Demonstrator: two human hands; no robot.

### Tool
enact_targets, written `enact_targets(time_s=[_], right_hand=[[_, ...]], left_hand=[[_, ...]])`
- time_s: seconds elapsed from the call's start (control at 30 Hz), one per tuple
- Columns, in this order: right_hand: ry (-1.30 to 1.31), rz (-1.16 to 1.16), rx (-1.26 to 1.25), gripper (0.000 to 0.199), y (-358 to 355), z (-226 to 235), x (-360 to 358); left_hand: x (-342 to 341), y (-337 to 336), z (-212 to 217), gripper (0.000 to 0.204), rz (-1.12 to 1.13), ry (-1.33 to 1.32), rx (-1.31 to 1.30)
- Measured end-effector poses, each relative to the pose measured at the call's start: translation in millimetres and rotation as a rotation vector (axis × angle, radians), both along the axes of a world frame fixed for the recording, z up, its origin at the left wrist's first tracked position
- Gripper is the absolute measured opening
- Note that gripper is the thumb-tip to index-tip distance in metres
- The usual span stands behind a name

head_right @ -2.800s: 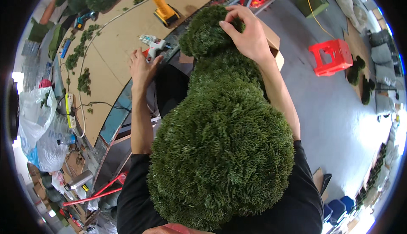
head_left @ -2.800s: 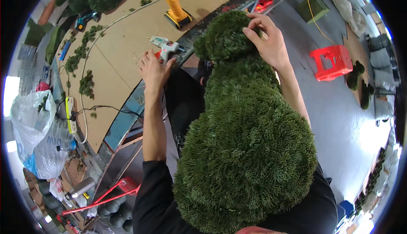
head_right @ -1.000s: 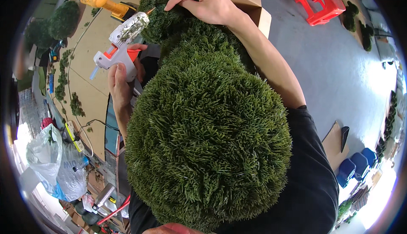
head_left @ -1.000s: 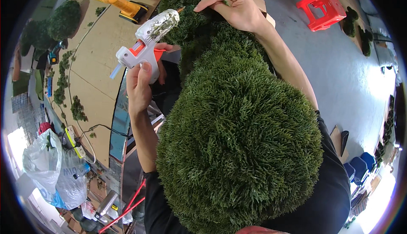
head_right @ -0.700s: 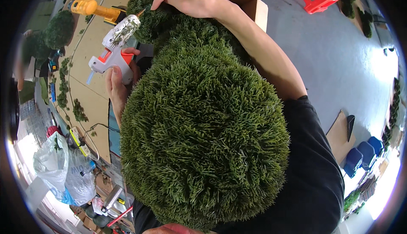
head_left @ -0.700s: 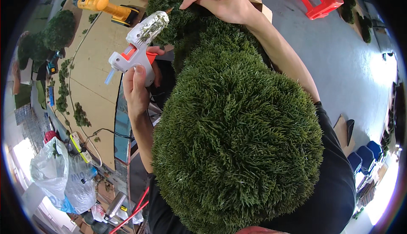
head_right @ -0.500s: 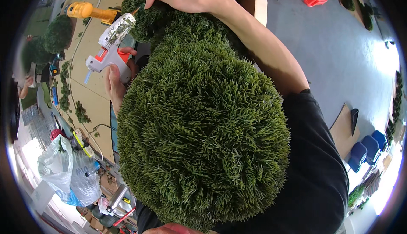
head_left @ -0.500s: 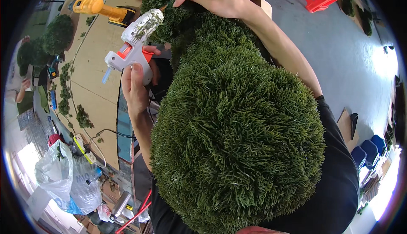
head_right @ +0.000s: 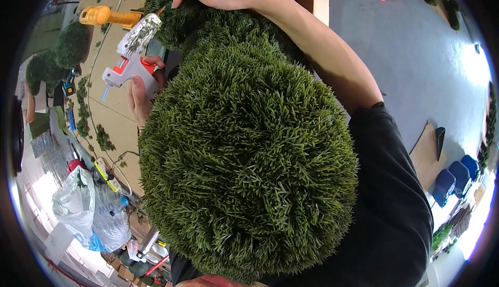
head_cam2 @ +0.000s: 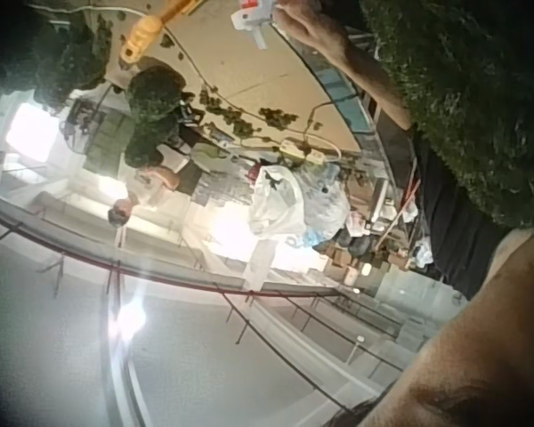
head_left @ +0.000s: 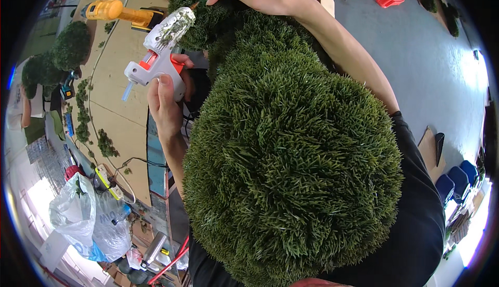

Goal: Assembling a moss-covered animal sculpture using a glue gun and a drill.

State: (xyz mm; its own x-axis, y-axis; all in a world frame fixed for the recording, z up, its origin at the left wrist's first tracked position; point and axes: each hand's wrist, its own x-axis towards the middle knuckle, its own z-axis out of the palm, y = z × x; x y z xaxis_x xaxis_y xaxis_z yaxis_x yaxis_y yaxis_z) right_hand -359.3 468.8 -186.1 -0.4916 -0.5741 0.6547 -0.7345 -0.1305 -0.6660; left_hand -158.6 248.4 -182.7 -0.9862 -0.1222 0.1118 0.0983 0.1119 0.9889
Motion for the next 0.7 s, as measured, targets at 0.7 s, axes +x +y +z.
enact_targets(time_s=[0.7], right_hand=[[-0.026,0.007,0.011,0.033,-0.4,0.2,0.0]], left_hand=[[0.0,-2.2,1.4,0.055,-0.021,0.020,-0.013]])
